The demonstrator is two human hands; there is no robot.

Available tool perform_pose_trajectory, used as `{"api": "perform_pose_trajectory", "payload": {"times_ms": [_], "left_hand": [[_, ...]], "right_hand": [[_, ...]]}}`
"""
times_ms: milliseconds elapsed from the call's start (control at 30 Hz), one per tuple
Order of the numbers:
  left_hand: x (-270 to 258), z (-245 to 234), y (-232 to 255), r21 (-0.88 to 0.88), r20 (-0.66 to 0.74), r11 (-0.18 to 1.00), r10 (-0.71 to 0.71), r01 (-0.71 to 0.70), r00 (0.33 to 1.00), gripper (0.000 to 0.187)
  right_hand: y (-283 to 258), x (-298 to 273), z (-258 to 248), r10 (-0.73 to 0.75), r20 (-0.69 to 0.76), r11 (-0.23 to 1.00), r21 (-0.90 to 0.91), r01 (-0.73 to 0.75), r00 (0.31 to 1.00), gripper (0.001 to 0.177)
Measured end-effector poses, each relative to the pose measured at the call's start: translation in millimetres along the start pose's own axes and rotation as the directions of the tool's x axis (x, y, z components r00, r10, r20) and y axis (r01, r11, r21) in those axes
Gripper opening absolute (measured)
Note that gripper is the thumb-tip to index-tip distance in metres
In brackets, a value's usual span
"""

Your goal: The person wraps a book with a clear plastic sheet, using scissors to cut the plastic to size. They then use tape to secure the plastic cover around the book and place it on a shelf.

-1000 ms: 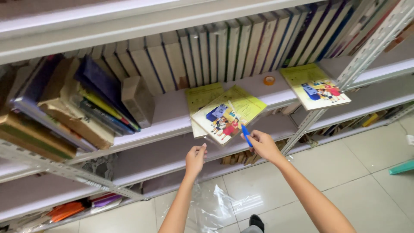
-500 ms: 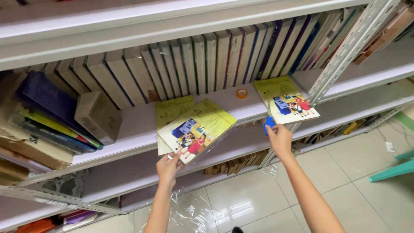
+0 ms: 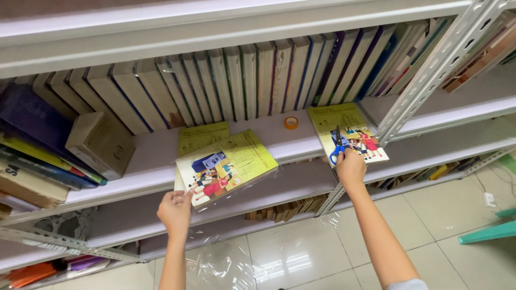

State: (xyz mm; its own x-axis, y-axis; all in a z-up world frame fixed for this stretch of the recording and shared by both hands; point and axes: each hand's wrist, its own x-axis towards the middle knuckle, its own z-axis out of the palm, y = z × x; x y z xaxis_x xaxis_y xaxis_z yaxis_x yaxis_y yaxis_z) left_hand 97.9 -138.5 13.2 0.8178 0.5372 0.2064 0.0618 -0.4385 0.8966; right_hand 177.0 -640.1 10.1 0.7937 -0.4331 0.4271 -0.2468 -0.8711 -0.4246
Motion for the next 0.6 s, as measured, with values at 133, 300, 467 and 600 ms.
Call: {"api": "perform_pose_trajectory", "payload": {"times_ms": [133,300,467,600], "left_hand": [[8,2,0,-0.011,-0.046,1.0,-0.016,0.016,0.999,0.039],[28,3,-11,0.001,-0.06,1.0,0.009,-0.009,0.998,0.042],[44,0,-24,-0.024,-0.036,0.999,-0.028,0.027,0.999,0.043],[65,-10,-27,-0.078,0.015,0.99,-0.118,0.119,0.993,0.045]], "right_hand": [[7,12,7,-0.024,0.02,0.999,-0.034,0.024,1.0,0.024],[-10,15,0,-0.074,-0.007,0.997,-0.032,0.073,0.997,0.027],[-102,-45,-4,-0.191,0.15,0.9,0.422,0.112,0.97,0.041],[-136,-91,66,-0.073,0.623,0.624,0.637,-0.452,0.779,0.05]]}}
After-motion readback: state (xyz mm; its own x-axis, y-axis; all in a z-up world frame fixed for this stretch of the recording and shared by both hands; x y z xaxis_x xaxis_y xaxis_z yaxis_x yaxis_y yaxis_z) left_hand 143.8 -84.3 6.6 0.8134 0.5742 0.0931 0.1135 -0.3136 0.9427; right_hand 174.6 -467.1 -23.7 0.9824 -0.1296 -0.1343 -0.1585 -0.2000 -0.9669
